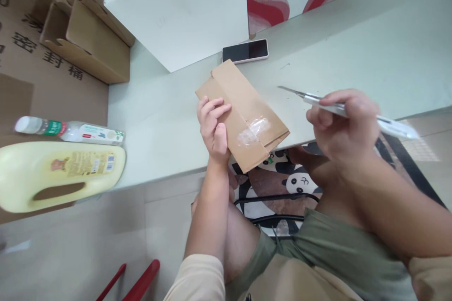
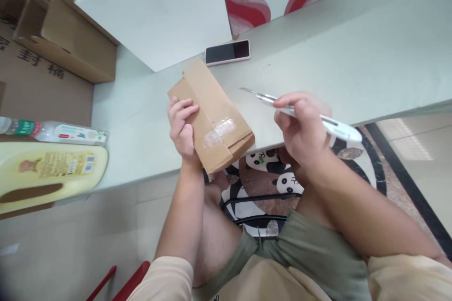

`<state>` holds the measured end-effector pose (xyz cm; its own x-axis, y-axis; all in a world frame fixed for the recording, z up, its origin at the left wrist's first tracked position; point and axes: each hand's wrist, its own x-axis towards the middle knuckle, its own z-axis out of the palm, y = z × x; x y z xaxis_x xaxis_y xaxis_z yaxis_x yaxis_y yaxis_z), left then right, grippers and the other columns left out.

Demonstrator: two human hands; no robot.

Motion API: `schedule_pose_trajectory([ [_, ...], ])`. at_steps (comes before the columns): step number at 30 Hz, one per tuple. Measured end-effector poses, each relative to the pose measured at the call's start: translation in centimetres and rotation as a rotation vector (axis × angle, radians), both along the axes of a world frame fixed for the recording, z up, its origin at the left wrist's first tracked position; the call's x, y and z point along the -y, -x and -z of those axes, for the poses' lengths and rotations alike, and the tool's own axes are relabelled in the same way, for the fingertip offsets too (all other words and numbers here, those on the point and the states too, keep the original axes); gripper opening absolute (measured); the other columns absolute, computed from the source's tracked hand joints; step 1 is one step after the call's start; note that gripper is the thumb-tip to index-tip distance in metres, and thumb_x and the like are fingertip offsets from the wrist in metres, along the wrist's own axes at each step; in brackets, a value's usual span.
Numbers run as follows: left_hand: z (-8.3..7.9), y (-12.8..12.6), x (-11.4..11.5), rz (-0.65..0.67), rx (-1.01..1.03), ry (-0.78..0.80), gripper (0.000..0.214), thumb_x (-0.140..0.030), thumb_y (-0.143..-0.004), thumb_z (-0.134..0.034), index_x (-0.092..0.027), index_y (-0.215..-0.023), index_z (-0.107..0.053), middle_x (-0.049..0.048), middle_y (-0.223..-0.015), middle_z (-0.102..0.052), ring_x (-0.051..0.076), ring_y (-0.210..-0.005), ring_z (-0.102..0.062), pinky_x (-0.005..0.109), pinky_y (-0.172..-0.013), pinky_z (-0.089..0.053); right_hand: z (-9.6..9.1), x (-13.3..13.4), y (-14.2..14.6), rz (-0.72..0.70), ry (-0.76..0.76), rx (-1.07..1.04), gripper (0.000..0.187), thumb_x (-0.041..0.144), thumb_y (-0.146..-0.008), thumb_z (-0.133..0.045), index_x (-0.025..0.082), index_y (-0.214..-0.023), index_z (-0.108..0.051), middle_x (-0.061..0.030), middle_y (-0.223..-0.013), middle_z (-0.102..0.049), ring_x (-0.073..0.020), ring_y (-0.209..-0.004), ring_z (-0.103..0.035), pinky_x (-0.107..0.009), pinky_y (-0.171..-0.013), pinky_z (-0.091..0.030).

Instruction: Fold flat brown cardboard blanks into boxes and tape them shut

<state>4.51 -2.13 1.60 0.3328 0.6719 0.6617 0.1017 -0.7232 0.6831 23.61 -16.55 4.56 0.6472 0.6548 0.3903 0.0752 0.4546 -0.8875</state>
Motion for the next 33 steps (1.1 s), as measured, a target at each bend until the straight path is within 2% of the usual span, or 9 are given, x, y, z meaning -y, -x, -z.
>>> schedule_pose_trajectory([
  [2, 0.0, 0.0, 0.0, 0.000, -0.002, 0.004, 0.042, -0.049, -0.097, -0.038, -0.026, -0.107, -0.072, 0.0053, -0.122, -0.065, 0.028, -0.142, -0.045, 0.051, -0.126, -0.028, -0.9, 0.9, 1.1, 0.007, -0.002, 0.134, 0.013, 0.042, -0.085, -0.070, 0.030, -0.085, -0.064, 0.0053, -0.052, -0.048, -0.0092, -0.040, -0.040, -0.026, -0.037, -0.031],
  [4, -0.1, 0.0, 0.0, -0.015, -0.017, 0.016, 0.044, -0.052, -0.097, -0.037, -0.025, -0.106, -0.072, 0.0059, -0.121, -0.065, 0.029, -0.142, -0.045, 0.052, -0.126, -0.028, -1.5, 1.7, 1.8, -0.095, 0.069, 0.266, 0.012, 0.033, -0.082, -0.074, 0.029, -0.088, -0.064, 0.0039, -0.059, -0.058, -0.0097, -0.042, -0.046, -0.026, -0.037, -0.033],
  [6, -0.1, -0.1, 0.0, -0.030, -0.026, 0.024, 0.045, -0.053, -0.096, -0.036, -0.025, -0.105, -0.072, 0.0062, -0.120, -0.065, 0.030, -0.142, -0.045, 0.052, -0.126, -0.028, -1.9, 2.3, 2.2, -0.215, 0.163, 0.365, 0.009, 0.029, -0.082, -0.072, 0.027, -0.084, -0.063, 0.0027, -0.060, -0.062, -0.0111, -0.044, -0.051, -0.026, -0.038, -0.036],
  [8, 0.0, 0.0, 0.0, -0.023, -0.012, 0.014, 0.043, -0.050, -0.096, -0.037, -0.026, -0.106, -0.072, 0.0058, -0.120, -0.065, 0.029, -0.142, -0.045, 0.052, -0.126, -0.027, -2.2, 2.5, 2.3, -0.225, 0.235, 0.397, 0.007, 0.028, -0.083, -0.069, 0.027, -0.082, -0.063, 0.0023, -0.059, -0.062, -0.0114, -0.043, -0.051, -0.027, -0.039, -0.038],
  [13, 0.0, 0.0, 0.0, -0.006, -0.027, 0.022, 0.044, -0.049, -0.095, -0.036, -0.026, -0.108, -0.071, 0.0060, -0.121, -0.064, 0.030, -0.142, -0.042, 0.051, -0.127, -0.025, -2.2, 2.6, 2.5, -0.121, 0.268, 0.381, 0.004, 0.025, -0.084, -0.067, 0.027, -0.082, -0.064, 0.0019, -0.061, -0.063, -0.0117, -0.044, -0.053, -0.028, -0.042, -0.039],
  [18, 0.0, -0.1, 0.0, -0.027, -0.018, 0.040, 0.044, -0.051, -0.094, -0.036, -0.025, -0.105, -0.070, 0.0066, -0.121, -0.063, 0.031, -0.143, -0.041, 0.051, -0.127, -0.023, -1.7, 2.1, 2.8, -0.137, 0.231, 0.405, 0.005, 0.028, -0.082, -0.070, 0.026, -0.080, -0.066, 0.0023, -0.058, -0.065, -0.0111, -0.041, -0.051, -0.027, -0.038, -0.037],
  [21, 0.1, -0.1, 0.0, -0.038, 0.003, 0.024, 0.044, -0.050, -0.094, -0.036, -0.025, -0.103, -0.071, 0.0067, -0.118, -0.063, 0.031, -0.141, -0.043, 0.051, -0.126, -0.025, -1.9, 1.8, 3.0, -0.142, 0.265, 0.406, 0.006, 0.027, -0.082, -0.070, 0.025, -0.078, -0.066, 0.0022, -0.058, -0.066, -0.0109, -0.042, -0.053, -0.025, -0.039, -0.038],
  [30, 0.5, -0.2, 0.1, -0.050, 0.019, 0.009, 0.044, -0.046, -0.094, -0.033, -0.024, -0.102, -0.070, 0.0070, -0.118, -0.064, 0.030, -0.140, -0.044, 0.051, -0.125, -0.028, -1.4, 2.1, 3.3, -0.132, 0.222, 0.269, 0.008, 0.025, -0.084, -0.065, 0.024, -0.076, -0.063, 0.0028, -0.053, -0.060, -0.0109, -0.039, -0.049, -0.026, -0.037, -0.035],
  [33, 0.4, -0.2, 0.2, -0.049, 0.034, 0.002, 0.042, -0.044, -0.094, -0.034, -0.024, -0.103, -0.071, 0.0063, -0.118, -0.064, 0.029, -0.139, -0.045, 0.050, -0.125, -0.027, -1.8, 1.9, 3.3, -0.160, 0.241, 0.240, 0.007, 0.023, -0.083, -0.067, 0.023, -0.077, -0.064, 0.0040, -0.054, -0.060, -0.0089, -0.041, -0.048, -0.023, -0.038, -0.033],
])
